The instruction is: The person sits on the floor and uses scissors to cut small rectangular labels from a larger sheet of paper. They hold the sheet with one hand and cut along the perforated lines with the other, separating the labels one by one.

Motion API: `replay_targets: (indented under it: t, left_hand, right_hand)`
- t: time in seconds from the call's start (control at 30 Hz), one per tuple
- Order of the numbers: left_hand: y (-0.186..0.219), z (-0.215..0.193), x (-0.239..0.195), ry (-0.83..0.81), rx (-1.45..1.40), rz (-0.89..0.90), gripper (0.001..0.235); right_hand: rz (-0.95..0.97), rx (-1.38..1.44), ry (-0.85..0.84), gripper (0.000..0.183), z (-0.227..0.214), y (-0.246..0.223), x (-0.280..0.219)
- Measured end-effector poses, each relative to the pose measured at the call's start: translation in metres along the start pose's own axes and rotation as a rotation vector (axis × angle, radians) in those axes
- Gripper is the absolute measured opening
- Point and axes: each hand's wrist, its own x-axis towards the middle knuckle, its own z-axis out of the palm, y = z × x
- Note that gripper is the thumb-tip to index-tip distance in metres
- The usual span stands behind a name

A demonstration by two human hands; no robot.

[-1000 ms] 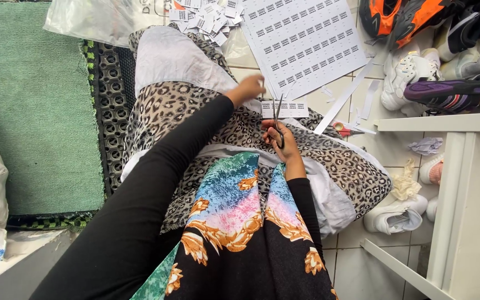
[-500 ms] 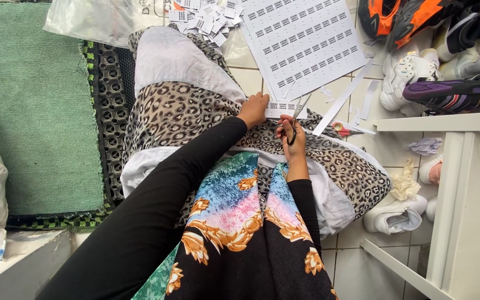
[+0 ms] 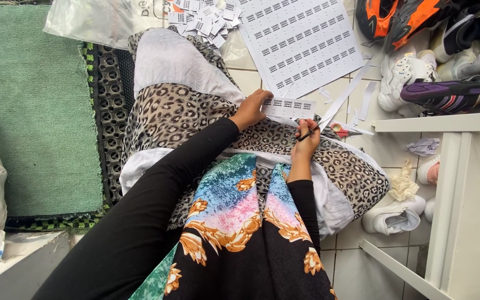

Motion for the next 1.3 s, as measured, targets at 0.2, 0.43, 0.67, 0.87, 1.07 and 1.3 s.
replay_targets:
  t: [0.2,0.43,0.67,0.87,1.07,1.3]
  left_hand:
    - [0.015,-0.015,-0.009,-0.021,-0.038,0.079,0.070]
    - [0.019,-0.023,-0.015,-0.011,-0.065,0.118,0.070]
    - [0.018,-0.025,-0.017,-0.002,-0.112,0.128,0.072]
    - [0.010,-0.019,-0.016,-0.009,-0.157,0.116,0.077]
    - [0.018,-0.027,-0.018,-0.020,-0.201,0.106,0.078]
    - [0.005,-0.019,-0.013,0.009,-0.210,0.130,0.074]
  right_hand:
    - [0.000,0.073,0.163,0.031,-0.008,-0.009,0.009]
    - [-0.015,0.072,0.145,0.038,-0.013,-0.008,0.013]
    - [-0.036,0.054,0.127,0.040,-0.007,-0.016,0.009]
    - [-0.032,0.056,0.114,0.040,-0.007,-0.017,0.008]
    - [-0.029,0.050,0.113,0.039,-0.010,-0.012,0.011]
    - [-0.027,0.051,0.105,0.038,-0.009,-0.011,0.010]
